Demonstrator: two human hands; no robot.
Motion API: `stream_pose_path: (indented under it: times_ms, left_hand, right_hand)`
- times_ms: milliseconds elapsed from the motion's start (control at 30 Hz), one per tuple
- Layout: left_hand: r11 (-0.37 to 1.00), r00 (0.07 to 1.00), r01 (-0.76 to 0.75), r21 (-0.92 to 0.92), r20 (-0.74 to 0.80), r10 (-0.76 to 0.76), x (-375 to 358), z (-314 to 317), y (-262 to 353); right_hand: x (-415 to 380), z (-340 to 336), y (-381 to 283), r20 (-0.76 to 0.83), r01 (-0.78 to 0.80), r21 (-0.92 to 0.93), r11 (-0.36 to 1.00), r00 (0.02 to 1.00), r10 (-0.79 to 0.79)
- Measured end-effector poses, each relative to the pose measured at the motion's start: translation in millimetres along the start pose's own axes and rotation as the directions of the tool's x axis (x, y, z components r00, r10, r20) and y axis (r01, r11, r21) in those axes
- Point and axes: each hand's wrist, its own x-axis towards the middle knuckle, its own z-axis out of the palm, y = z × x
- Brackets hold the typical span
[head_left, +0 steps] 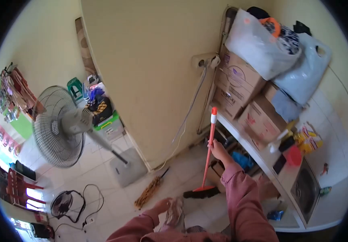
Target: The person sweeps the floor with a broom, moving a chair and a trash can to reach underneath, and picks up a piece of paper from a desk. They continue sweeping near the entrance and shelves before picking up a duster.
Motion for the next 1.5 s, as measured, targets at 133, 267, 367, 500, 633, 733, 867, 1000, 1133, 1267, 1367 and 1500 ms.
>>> stream_pose_path:
  times_ms: [133,267,367,500,633,733,867,1000,1133,1267,1367,1500]
  left_hand:
    - [0.984,0.93,0.179,-0.003,0.328,-0.168,67.1,33.7,-44.3]
    - [0.976,0.9,0.188,0.111,0.379,-0.216,140.6,91.4,-113.6]
    - [0.977,0.94,0.212,0.022,0.268,-0.21,180.0,114.0,-142.7]
    - [0.937,0.93,0.337,0.095,0.117,-0.347,243.6,126.3,-177.0]
    - [0.8,0.822,0.531,0.28,0.061,-0.567,291.3,149.0,-208.1]
    - [0.676,0.76,0.624,0.392,-0.104,-0.641,314.2,194.5,-272.3]
    - [0.535,0.605,0.783,0.317,-0.19,-0.773,322.1,228.7,-309.5]
    - [0.63,0.726,0.644,0.434,-0.086,-0.682,311.8,248.7,-345.8]
    - [0.804,0.878,0.373,0.463,0.105,-0.468,297.1,237.8,-336.5]
    - [0.918,0.971,0.237,0.318,-0.091,-0.219,310.3,206.4,-294.5]
    - [0.961,0.969,0.098,0.258,-0.244,-0.033,336.6,155.3,-215.7]
    - [0.962,0.872,-0.095,0.256,-0.445,0.205,385.5,139.1,-179.5]
  right_hand:
    - [103.5,39.6,52.9,-0.104,-0.191,0.008,0.982,0.976,0.19]
    - [179.6,86.2,99.4,-0.297,0.11,0.236,0.966,0.954,-0.036]
    - [207.4,96.9,91.4,-0.527,0.304,0.502,0.81,0.85,0.008]
    - [233.0,95.7,85.4,-0.654,0.477,0.489,0.73,0.754,-0.054]
    - [259.6,113.7,83.7,-0.63,0.497,0.482,0.722,0.769,-0.109]
    - [276.9,146.6,113.5,-0.753,0.578,0.23,0.783,0.615,-0.233]
    - [273.8,145.1,113.5,-0.762,0.564,0.228,0.793,0.611,-0.215]
    - [278.0,145.0,111.1,-0.813,0.632,0.173,0.755,0.524,-0.253]
    - [278.9,144.8,113.2,-0.834,0.622,0.109,0.776,0.482,-0.269]
    - [254.9,135.5,107.0,-0.73,0.623,0.248,0.741,0.624,-0.28]
    - [275.1,144.4,117.4,-0.787,0.637,0.156,0.755,0.542,-0.295]
    - [262.1,139.6,112.5,-0.717,0.589,0.234,0.774,0.642,-0.271]
